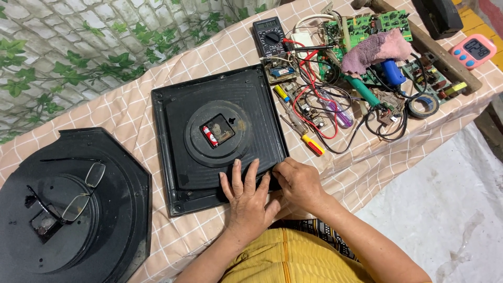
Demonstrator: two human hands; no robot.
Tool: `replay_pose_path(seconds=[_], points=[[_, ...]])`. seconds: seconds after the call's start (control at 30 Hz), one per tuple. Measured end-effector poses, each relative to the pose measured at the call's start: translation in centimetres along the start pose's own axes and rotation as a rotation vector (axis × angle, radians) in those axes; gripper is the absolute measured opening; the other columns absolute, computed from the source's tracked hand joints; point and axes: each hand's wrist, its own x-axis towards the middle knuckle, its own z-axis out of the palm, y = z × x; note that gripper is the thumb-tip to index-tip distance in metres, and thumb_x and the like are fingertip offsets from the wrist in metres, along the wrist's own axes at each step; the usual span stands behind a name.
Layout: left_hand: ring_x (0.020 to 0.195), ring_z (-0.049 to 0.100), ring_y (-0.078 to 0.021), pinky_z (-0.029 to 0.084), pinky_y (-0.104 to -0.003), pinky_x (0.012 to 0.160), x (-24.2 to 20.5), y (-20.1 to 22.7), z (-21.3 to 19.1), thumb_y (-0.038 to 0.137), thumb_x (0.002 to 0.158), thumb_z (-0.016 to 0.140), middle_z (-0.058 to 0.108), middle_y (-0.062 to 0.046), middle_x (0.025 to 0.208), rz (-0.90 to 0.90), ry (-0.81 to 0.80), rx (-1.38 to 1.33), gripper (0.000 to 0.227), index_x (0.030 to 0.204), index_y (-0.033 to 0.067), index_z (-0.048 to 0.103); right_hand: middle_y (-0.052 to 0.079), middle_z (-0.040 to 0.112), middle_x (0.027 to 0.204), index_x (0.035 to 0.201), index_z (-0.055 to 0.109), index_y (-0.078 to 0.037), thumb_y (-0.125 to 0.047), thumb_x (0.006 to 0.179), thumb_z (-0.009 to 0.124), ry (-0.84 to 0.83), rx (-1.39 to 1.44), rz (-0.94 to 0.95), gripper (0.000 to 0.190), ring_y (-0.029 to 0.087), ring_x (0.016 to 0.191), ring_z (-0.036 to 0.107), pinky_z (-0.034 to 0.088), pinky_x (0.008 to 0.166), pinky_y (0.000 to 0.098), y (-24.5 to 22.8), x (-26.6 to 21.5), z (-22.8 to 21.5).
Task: The person flips a square wall clock over to access the back panel. They use a screwdriver to remove screws from the back cover, then proceed to remove the cover to access the internal mechanism.
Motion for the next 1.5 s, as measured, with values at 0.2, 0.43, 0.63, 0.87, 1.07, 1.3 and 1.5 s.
replay_pose_path(seconds=[0.2, 0.43, 0.63, 0.87, 1.07, 1.3, 1.5], points=[[0.15, 0.015, -0.0499, 0.01, -0.081, 0.111, 0.1, 0.0, -0.2, 0.041, 0.072, 0.078, 0.032, -0.016, 0.162, -0.006, -0.028, -0.002, 0.066, 0.128, 0.0073, 0.066, 0.0, 0.061, 0.076, 0.089, 0.063, -0.011, -0.015, 0.094, 0.06, -0.042, -0.038, 0.013, 0.007, 0.024, 0.058, 0.06, 0.046, 0.041, 0.0393, -0.2, 0.1, 0.0], [0.15, 0.016, -0.0505, 0.009, -0.081, 0.111, 0.1, 0.1, -0.2, 0.039, 0.072, 0.075, 0.034, -0.017, 0.16, -0.003, -0.023, -0.019, 0.063, 0.125, 0.0055, 0.067, 0.001, 0.062, 0.076, 0.088, 0.065, -0.011, -0.016, 0.093, 0.063, -0.089, -0.077, 0.046, 0.008, 0.026, 0.058, 0.061, 0.046, 0.043, 0.042, 0.0, 0.4, 0.4], [0.15, 0.019, -0.0489, 0.01, -0.079, 0.111, 0.2, 0.1, -0.4, 0.037, 0.073, 0.073, 0.036, -0.016, 0.159, 0.002, 0.002, -0.015, 0.064, 0.128, 0.0058, 0.066, -0.001, 0.07, 0.083, 0.09, 0.071, -0.014, -0.018, 0.089, 0.064, -0.118, -0.029, 0.187, 0.009, 0.029, 0.068, 0.068, 0.051, 0.053, 0.0448, -0.6, 0.9, 0.0], [0.15, 0.019, -0.047, 0.007, -0.077, 0.113, 0.2, 0.2, -0.5, 0.033, 0.077, 0.07, 0.04, -0.015, 0.157, -0.013, 0.027, -0.074, 0.057, 0.125, 0.0026, 0.068, 0.001, 0.058, 0.07, 0.081, 0.063, -0.011, -0.014, 0.091, 0.065, -0.018, -0.135, 0.008, 0.01, 0.025, 0.056, 0.059, 0.042, 0.04, 0.042, 0.3, 0.0, 1.3], [0.15, 0.021, -0.0464, 0.009, -0.077, 0.113, 0.3, 0.2, -0.7, 0.036, 0.078, 0.071, 0.043, -0.016, 0.154, -0.011, 0.011, -0.035, 0.061, 0.13, 0.0046, 0.065, 0.003, 0.047, 0.068, 0.08, 0.056, -0.007, 0.002, 0.081, 0.06, 0.093, -0.23, -0.266, 0.011, 0.021, 0.047, 0.044, 0.042, 0.036, 0.0364, 1.2, -0.1, 1.3], [0.149, 0.022, -0.0474, 0.012, -0.077, 0.112, 0.1, -0.2, 0.0, 0.043, 0.078, 0.075, 0.04, -0.016, 0.155, 0.033, 0.018, 0.032, 0.071, 0.141, 0.0144, 0.058, 0.008, 0.067, 0.081, 0.104, 0.07, 0.002, -0.008, 0.093, 0.069, -0.062, -0.062, -0.201, 0.014, 0.022, 0.058, 0.063, 0.059, 0.044, 0.0326, 0.1, 0.7, -2.5], [0.148, 0.025, -0.0481, 0.02, -0.076, 0.109, 0.1, -0.3, 0.2, 0.061, 0.081, 0.072, 0.038, -0.018, 0.157, 0.102, 0.031, 0.233, 0.073, 0.143, 0.0254, 0.057, 0.008, 0.069, 0.086, 0.096, 0.072, -0.005, -0.026, 0.095, 0.074, 0.278, -0.293, -0.019, 0.021, 0.021, 0.071, 0.064, 0.056, 0.049, 0.0308, 4.0, 1.1, -4.9]])
